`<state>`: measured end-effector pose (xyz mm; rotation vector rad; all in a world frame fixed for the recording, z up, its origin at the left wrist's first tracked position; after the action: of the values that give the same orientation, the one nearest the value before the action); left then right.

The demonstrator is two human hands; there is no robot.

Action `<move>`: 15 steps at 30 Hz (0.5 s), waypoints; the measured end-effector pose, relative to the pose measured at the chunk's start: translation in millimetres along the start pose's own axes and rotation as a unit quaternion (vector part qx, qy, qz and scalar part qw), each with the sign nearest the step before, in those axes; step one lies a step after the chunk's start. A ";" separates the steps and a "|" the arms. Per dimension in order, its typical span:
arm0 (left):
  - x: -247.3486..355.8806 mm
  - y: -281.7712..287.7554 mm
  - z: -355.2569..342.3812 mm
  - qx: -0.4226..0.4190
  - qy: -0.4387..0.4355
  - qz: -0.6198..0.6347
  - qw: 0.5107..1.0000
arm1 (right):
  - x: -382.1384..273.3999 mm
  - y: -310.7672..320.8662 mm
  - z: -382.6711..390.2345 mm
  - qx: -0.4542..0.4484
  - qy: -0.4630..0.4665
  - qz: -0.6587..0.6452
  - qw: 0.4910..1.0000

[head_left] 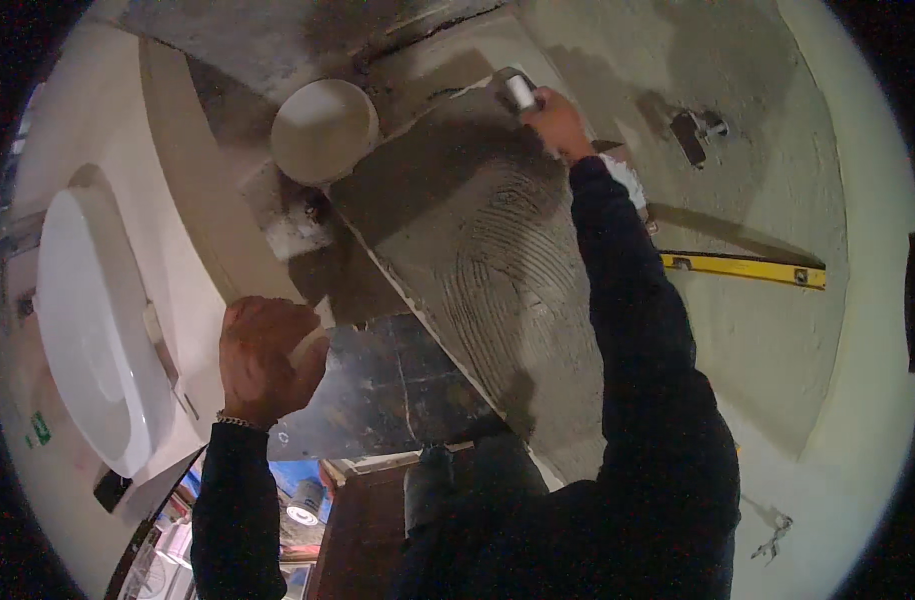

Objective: The person wipes a ledge with a sponge, spreads and smooths mortar over a board using a trowel, and creates grooves across the mortar using a notched trowel.

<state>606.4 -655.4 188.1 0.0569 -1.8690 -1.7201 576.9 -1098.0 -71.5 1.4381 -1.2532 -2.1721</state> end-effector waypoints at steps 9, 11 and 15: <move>-5.7 -2.6 -1.3 0.017 0.012 0.013 1.000 | 4.9 -4.1 -59.3 0.054 -0.048 0.128 0.989; -5.4 -0.9 -1.5 0.005 0.006 -0.002 1.000 | -3.8 -30.9 -58.0 0.029 -0.050 0.163 0.985; -2.3 -0.6 -4.8 0.002 0.016 -0.007 1.000 | -42.4 -119.2 -17.1 0.080 0.073 0.216 0.970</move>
<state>610.2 -658.9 186.6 0.0978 -1.8518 -1.7151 640.1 -1009.6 -138.5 1.2129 -1.5446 -1.6831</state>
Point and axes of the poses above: each hand's wrist, its own z-axis away from the middle knuckle, its own y-axis out of the back of the hand, x = y × z, the point moved 3 cm from there along -z, towards the middle knuckle, and after that the axes turned 2 degrees about -x, right-handed, at the moved point
